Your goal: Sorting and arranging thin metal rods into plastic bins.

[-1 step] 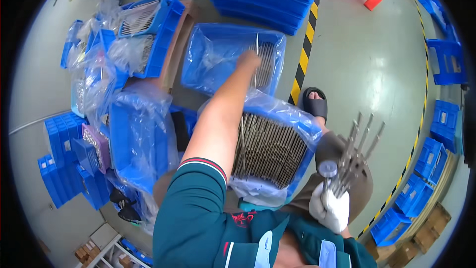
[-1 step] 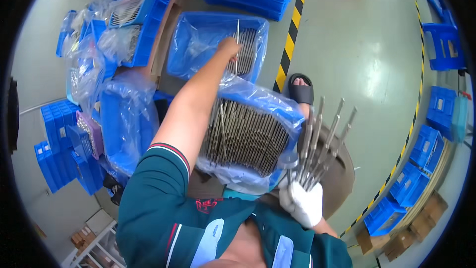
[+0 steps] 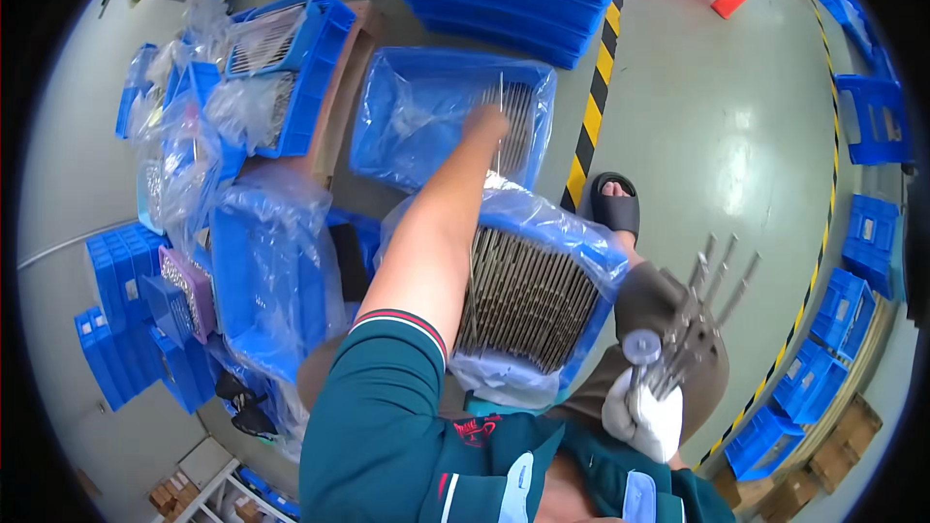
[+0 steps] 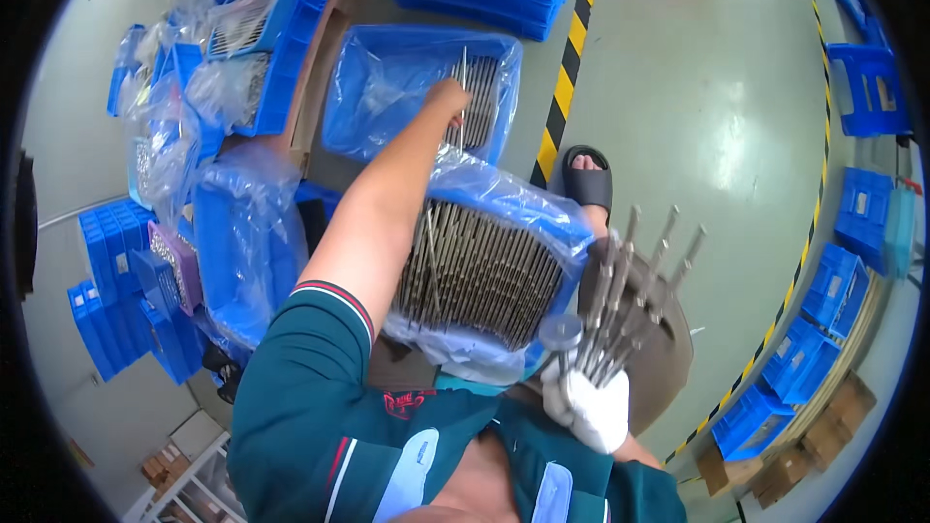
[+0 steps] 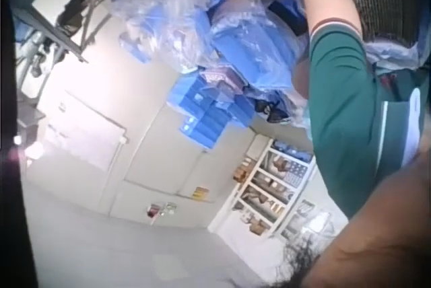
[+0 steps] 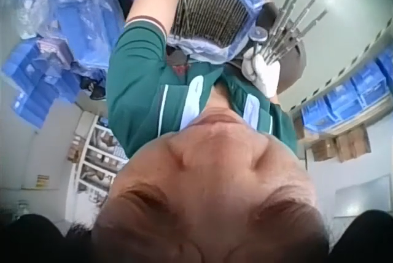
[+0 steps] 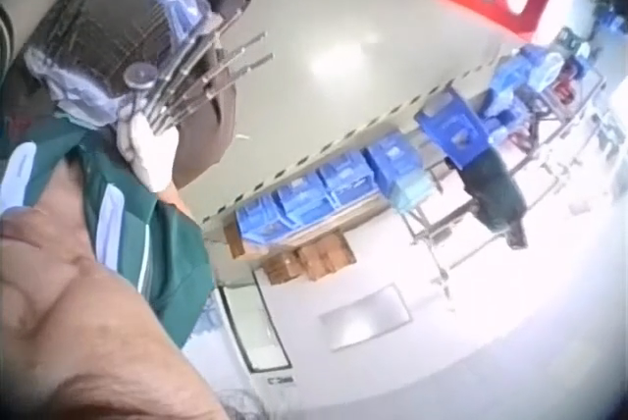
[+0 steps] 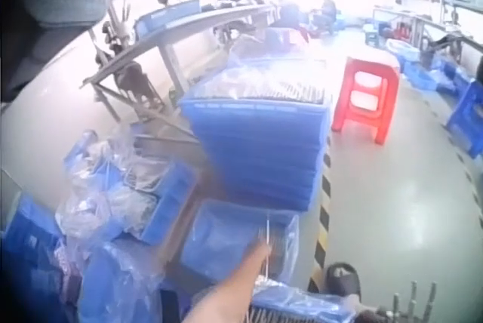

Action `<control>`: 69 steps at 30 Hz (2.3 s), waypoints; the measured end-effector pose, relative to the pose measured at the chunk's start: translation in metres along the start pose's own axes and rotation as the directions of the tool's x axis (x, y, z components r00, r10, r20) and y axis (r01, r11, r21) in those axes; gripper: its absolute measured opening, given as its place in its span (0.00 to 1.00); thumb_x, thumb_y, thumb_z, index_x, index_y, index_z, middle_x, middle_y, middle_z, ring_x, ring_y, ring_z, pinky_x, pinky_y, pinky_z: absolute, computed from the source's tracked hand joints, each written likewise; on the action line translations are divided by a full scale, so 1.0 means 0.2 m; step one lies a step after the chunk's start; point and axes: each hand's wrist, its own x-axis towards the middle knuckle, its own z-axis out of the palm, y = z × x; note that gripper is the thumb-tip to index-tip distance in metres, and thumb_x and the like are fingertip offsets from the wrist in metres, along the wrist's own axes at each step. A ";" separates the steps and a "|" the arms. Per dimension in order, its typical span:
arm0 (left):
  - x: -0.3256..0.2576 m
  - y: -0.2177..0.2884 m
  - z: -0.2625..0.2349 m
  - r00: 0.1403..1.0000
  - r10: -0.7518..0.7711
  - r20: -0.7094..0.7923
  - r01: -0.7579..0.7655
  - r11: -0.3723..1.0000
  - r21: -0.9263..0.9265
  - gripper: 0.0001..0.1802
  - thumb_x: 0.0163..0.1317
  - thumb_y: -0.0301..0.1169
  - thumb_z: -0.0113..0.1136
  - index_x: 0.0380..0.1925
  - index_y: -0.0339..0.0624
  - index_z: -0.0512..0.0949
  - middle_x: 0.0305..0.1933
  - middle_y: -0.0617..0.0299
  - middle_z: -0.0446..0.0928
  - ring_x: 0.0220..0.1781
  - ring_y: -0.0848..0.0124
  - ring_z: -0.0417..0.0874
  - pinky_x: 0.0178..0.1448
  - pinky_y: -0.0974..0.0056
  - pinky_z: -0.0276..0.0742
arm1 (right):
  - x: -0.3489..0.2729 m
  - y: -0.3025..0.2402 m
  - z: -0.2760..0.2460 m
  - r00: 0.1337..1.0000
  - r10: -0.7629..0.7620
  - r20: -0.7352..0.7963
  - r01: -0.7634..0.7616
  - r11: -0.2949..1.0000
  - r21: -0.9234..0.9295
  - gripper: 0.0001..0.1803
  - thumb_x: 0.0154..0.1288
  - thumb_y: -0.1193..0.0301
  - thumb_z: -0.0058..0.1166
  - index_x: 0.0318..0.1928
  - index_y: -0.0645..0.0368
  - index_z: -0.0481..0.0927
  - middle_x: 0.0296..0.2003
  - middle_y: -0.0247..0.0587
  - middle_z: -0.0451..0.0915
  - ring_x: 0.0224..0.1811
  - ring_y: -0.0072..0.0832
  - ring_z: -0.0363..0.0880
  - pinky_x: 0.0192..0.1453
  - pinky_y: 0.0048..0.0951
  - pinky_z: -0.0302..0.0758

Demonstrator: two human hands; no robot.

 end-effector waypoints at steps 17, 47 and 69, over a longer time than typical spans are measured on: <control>-0.75 0.16 -0.17 0.785 0.516 -0.343 -0.619 0.618 -0.484 0.13 0.63 0.33 0.49 0.33 0.35 0.79 0.29 0.58 0.79 0.32 0.70 0.81 0.35 0.66 0.74 | 0.01 -0.01 0.08 0.988 -0.081 -0.132 0.059 0.985 -0.159 0.14 0.66 0.62 0.51 0.35 0.62 0.74 0.14 0.28 0.64 0.12 0.14 0.56 0.16 0.18 0.51; -2.86 -0.93 -0.12 0.013 0.855 -0.518 -0.605 0.419 0.677 0.10 0.49 0.36 0.62 0.21 0.49 0.70 0.17 0.67 0.62 0.20 0.70 0.72 0.23 0.65 0.66 | -0.35 0.59 0.43 0.795 0.413 0.444 -0.280 0.899 -0.337 0.17 0.68 0.54 0.45 0.31 0.54 0.72 0.10 0.29 0.59 0.06 0.18 0.51 0.10 0.21 0.49; -2.73 -1.44 -0.59 0.823 0.213 -0.526 -0.477 0.761 -0.440 0.12 0.62 0.37 0.57 0.31 0.38 0.79 0.23 0.64 0.71 0.23 0.75 0.74 0.28 0.68 0.70 | -0.17 0.36 0.43 0.868 0.119 0.483 0.264 0.712 -0.651 0.11 0.61 0.66 0.52 0.24 0.56 0.69 0.14 0.30 0.65 0.13 0.17 0.61 0.16 0.18 0.56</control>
